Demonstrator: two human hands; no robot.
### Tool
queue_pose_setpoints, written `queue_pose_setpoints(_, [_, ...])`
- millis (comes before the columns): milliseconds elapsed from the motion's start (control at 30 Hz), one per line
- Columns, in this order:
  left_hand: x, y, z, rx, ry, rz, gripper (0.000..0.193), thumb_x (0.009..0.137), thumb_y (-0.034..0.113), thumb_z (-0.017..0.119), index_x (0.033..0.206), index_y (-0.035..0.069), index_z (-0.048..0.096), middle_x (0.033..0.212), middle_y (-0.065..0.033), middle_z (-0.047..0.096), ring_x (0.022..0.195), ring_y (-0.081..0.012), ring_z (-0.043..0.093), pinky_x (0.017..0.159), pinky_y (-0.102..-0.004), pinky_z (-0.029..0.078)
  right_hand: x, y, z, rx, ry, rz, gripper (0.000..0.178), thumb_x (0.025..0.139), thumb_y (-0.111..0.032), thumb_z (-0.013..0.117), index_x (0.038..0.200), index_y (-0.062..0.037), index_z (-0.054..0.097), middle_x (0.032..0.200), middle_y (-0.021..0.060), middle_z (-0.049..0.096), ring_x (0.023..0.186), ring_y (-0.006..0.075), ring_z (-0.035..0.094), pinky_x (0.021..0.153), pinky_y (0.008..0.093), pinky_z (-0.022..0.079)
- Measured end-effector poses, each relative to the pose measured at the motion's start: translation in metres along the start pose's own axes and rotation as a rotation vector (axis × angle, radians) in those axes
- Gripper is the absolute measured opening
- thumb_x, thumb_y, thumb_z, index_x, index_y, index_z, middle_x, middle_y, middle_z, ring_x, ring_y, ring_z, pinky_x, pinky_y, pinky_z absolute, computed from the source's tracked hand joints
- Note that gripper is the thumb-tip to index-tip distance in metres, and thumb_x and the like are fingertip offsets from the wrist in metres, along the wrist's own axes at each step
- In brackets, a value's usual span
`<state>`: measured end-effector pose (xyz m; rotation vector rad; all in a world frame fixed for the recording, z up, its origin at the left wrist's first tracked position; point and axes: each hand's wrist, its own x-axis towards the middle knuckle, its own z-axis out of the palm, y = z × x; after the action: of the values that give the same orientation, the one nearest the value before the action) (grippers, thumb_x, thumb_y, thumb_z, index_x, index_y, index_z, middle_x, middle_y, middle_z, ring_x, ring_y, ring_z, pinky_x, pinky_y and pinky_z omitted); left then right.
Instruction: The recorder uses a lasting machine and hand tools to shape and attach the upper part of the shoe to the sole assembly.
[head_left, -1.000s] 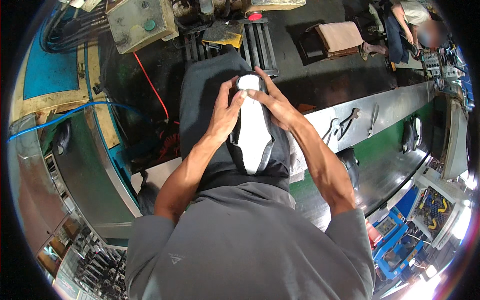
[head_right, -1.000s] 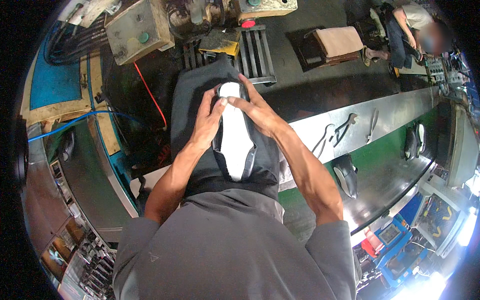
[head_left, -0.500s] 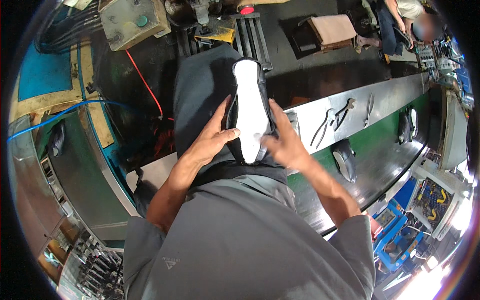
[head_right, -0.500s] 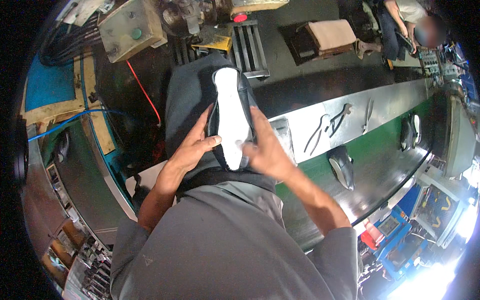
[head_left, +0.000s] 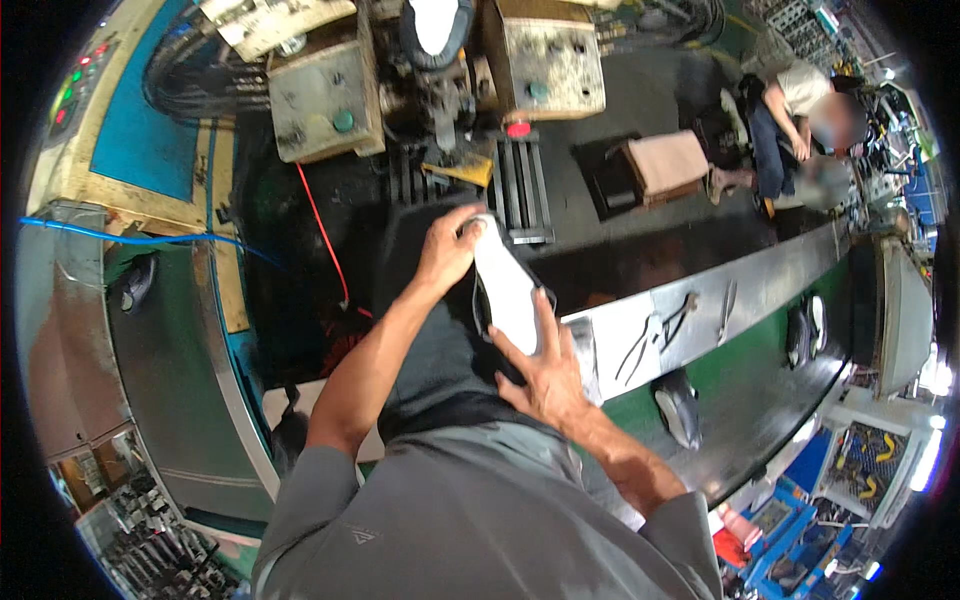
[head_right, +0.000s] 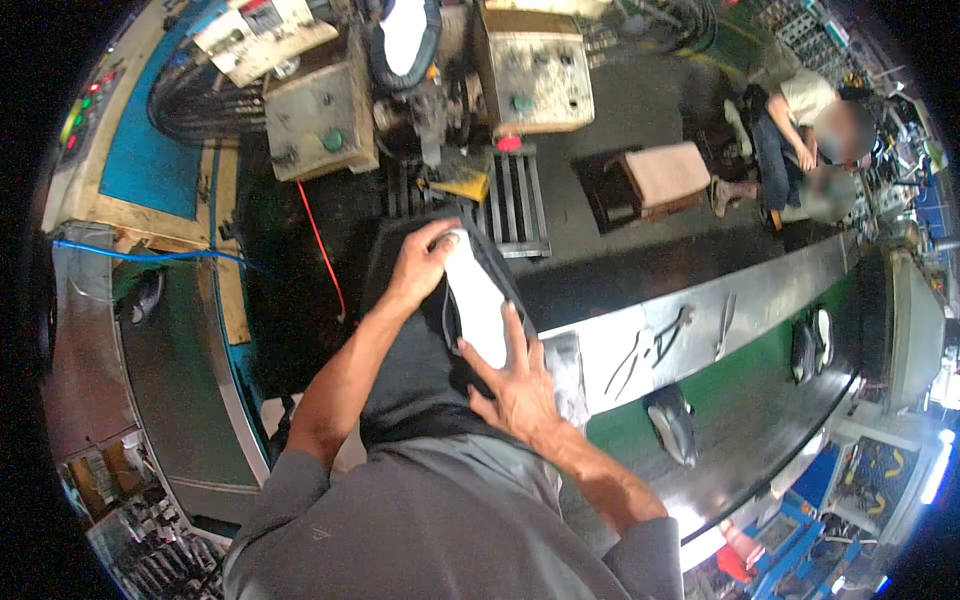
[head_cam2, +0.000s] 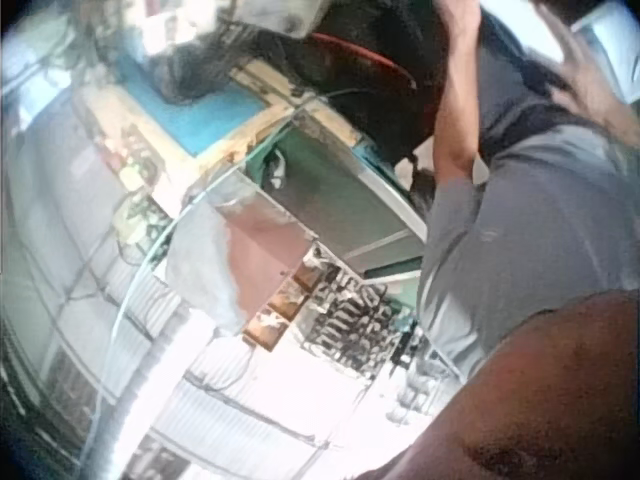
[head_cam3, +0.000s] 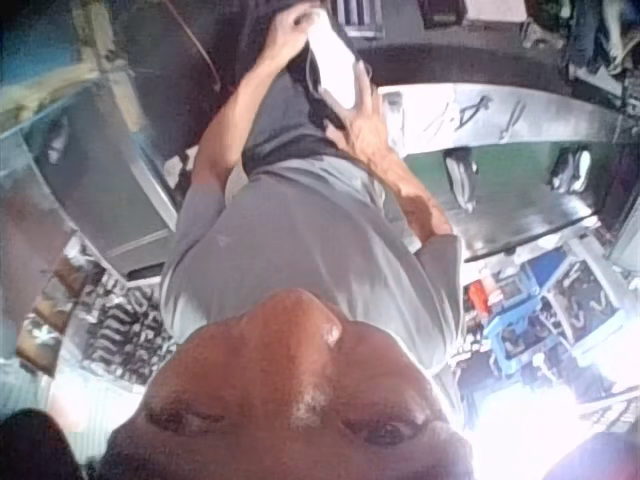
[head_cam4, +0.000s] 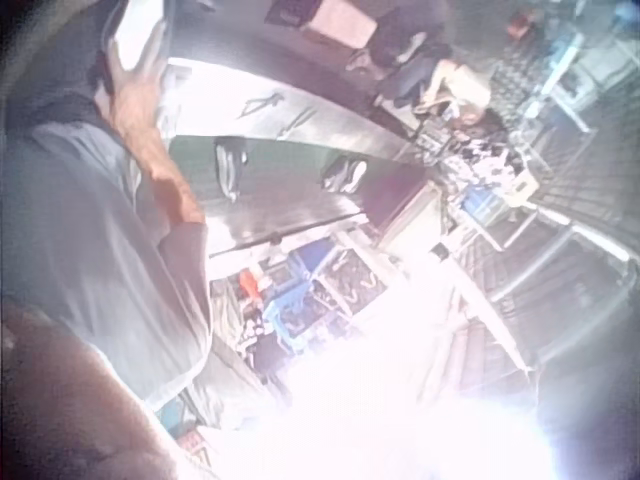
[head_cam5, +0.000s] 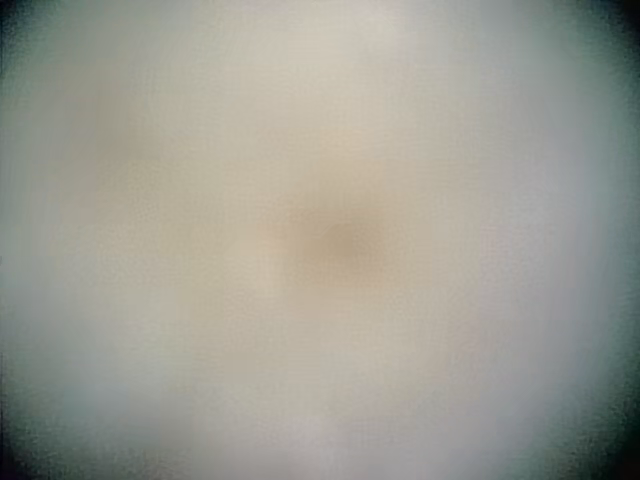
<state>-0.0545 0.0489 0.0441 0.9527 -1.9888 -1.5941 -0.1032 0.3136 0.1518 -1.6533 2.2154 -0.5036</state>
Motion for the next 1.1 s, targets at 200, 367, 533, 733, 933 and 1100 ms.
queue_pose_setpoints(200, [0.020, -0.015, -0.010, -0.011, -0.098, -0.019, 0.032, 0.108, 0.016, 0.063, 0.134, 0.000, 0.074, 0.122, -0.0140, 0.080, 0.110, -0.0206, 0.074, 0.098, -0.0340, 0.055, 0.013, -0.002, -0.011, 0.097, 0.010, 0.010, 0.068, 0.078, -0.028, 0.087, 0.144, -0.0241, 0.072, 0.173, 0.0365, 0.018, 0.141, 0.0578, 0.046, 0.112, 0.0608, 0.050])
queue_pose_setpoints(367, [0.145, 0.013, -0.115, -0.412, 0.180, 0.233, 0.047, 0.112, 0.040, 0.062, 0.133, 0.000, 0.071, 0.123, -0.0099, 0.075, 0.110, -0.0190, 0.068, 0.099, -0.0344, 0.053, 0.040, 0.006, -0.056, 0.122, 0.100, 0.027, 0.069, 0.080, -0.029, 0.087, 0.147, -0.0218, 0.070, 0.172, 0.0374, 0.019, 0.147, 0.0576, 0.042, 0.114, 0.0608, 0.048])
queue_pose_setpoints(533, [0.255, 0.121, -0.159, -0.924, -0.177, -0.152, 0.081, 0.107, 0.058, 0.063, 0.168, 0.010, 0.037, 0.153, -0.0125, 0.060, 0.136, -0.0257, 0.061, 0.118, -0.0450, 0.048, 0.099, 0.004, -0.116, 0.019, 0.233, 0.088, 0.068, 0.077, -0.025, 0.089, 0.143, -0.0184, 0.073, 0.172, 0.0375, 0.019, 0.147, 0.0572, 0.042, 0.115, 0.0600, 0.047])
queue_pose_setpoints(733, [0.260, 0.154, -0.166, -0.844, -0.164, 0.023, 0.067, 0.109, 0.029, 0.066, 0.167, 0.008, 0.040, 0.154, -0.0136, 0.060, 0.136, -0.0247, 0.062, 0.115, -0.0420, 0.052, 0.224, -0.010, -0.159, -0.017, 0.390, -0.043, 0.073, 0.077, -0.026, 0.088, 0.147, -0.0200, 0.069, 0.170, 0.0388, 0.022, 0.143, 0.0566, 0.045, 0.116, 0.0601, 0.046])
queue_pose_setpoints(933, [0.138, 0.102, -0.209, -1.092, -0.260, 0.120, 0.072, 0.112, 0.035, 0.053, 0.173, 0.007, 0.027, 0.167, -0.0171, 0.048, 0.145, -0.0292, 0.056, 0.122, -0.0443, 0.046, 0.363, -0.023, -0.159, -0.021, 0.457, -0.137, 0.074, 0.081, -0.028, 0.084, 0.152, -0.0264, 0.064, 0.171, 0.0364, 0.018, 0.140, 0.0624, 0.043, 0.117, 0.0631, 0.045])
queue_pose_setpoints(1100, [0.046, 0.074, -0.212, -0.862, 0.003, 0.143, 0.103, 0.097, 0.062, 0.067, 0.170, 0.003, 0.024, 0.153, -0.0382, 0.051, 0.129, -0.0501, 0.066, 0.094, -0.0627, 0.064, 0.424, -0.013, -0.120, 0.061, 0.530, -0.123, 0.075, 0.081, -0.028, 0.084, 0.153, -0.0237, 0.063, 0.171, 0.0388, 0.016, 0.139, 0.0634, 0.044, 0.118, 0.0624, 0.044])
